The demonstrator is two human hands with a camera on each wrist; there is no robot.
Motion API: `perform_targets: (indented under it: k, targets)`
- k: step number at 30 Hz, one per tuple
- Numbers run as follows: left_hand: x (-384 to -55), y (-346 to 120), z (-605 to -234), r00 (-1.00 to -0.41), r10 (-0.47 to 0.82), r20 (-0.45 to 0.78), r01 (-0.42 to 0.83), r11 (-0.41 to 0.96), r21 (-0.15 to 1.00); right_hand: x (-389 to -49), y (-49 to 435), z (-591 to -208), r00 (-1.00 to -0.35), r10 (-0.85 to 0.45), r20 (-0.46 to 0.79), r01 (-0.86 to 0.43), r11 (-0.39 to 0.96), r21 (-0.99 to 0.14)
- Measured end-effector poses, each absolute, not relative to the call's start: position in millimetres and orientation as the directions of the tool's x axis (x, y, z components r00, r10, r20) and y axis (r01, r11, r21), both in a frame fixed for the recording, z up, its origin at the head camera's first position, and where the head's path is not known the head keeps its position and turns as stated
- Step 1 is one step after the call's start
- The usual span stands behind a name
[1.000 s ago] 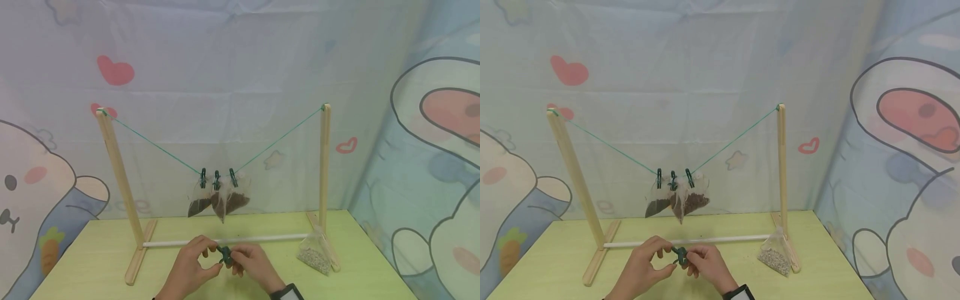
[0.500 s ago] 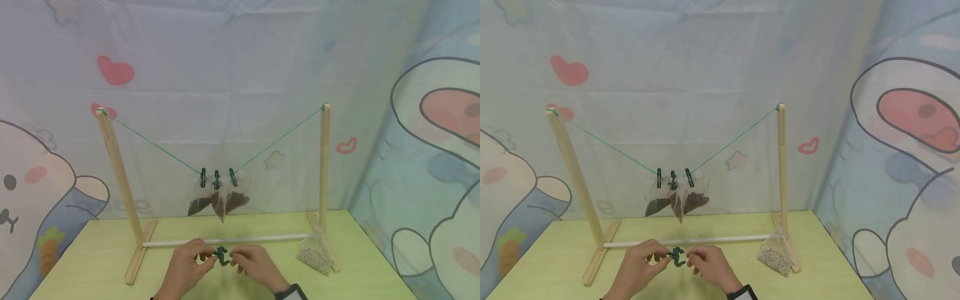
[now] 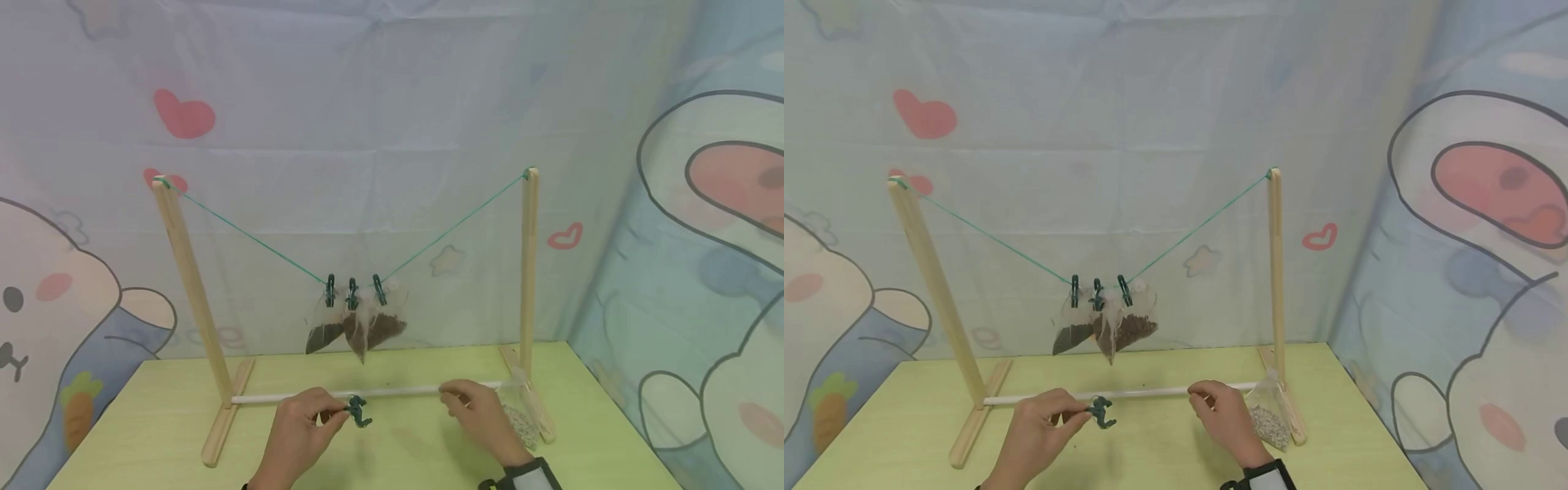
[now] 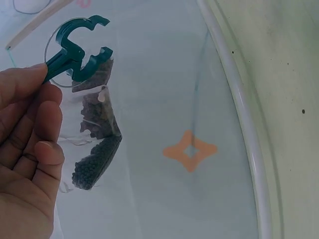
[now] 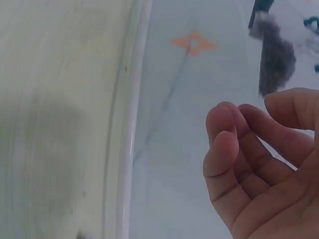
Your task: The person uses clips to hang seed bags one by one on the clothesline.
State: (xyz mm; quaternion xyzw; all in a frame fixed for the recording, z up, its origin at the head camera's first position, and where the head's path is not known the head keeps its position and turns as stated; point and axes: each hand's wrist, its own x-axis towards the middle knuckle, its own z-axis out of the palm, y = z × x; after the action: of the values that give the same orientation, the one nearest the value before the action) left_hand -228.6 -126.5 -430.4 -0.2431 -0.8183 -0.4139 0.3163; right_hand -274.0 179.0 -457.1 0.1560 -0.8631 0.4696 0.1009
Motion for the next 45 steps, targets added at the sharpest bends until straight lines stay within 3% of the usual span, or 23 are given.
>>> perform_targets:
  k: [6, 12, 24, 39, 45]
  targets:
    - [-232.2, -125.7, -430.3, -0.685, 0.098, 0.722, 0.637, 0.56, 0.529, -277.5, 210.5, -464.6, -0.945, -0.039, 0.323, -0.282, 0.593, -0.754]
    - [-233.5, -128.0, -431.8, -0.69, 0.083, 0.719, 0.625, 0.57, 0.534, -281.3, 236.0, -470.1, -0.933, 0.015, 0.359, -0.249, 0.695, -0.675]
    - [-235.6, -130.6, -433.1, -0.681, 0.069, 0.729, 0.623, 0.578, 0.527, -289.7, 260.2, -477.5, -0.954, 0.147, 0.263, -0.076, 0.727, -0.682]
    - [-236.5, -131.8, -435.7, -0.685, 0.076, 0.725, 0.617, 0.59, 0.52, -299.4, 272.6, -487.4, -0.983, 0.181, 0.011, 0.119, 0.691, -0.713]
    - [-237.6, -130.4, -436.9, -0.692, 0.059, 0.72, 0.612, 0.578, 0.54, -297.0, 270.2, -490.7, -0.979, 0.182, 0.097, 0.061, 0.702, -0.709]
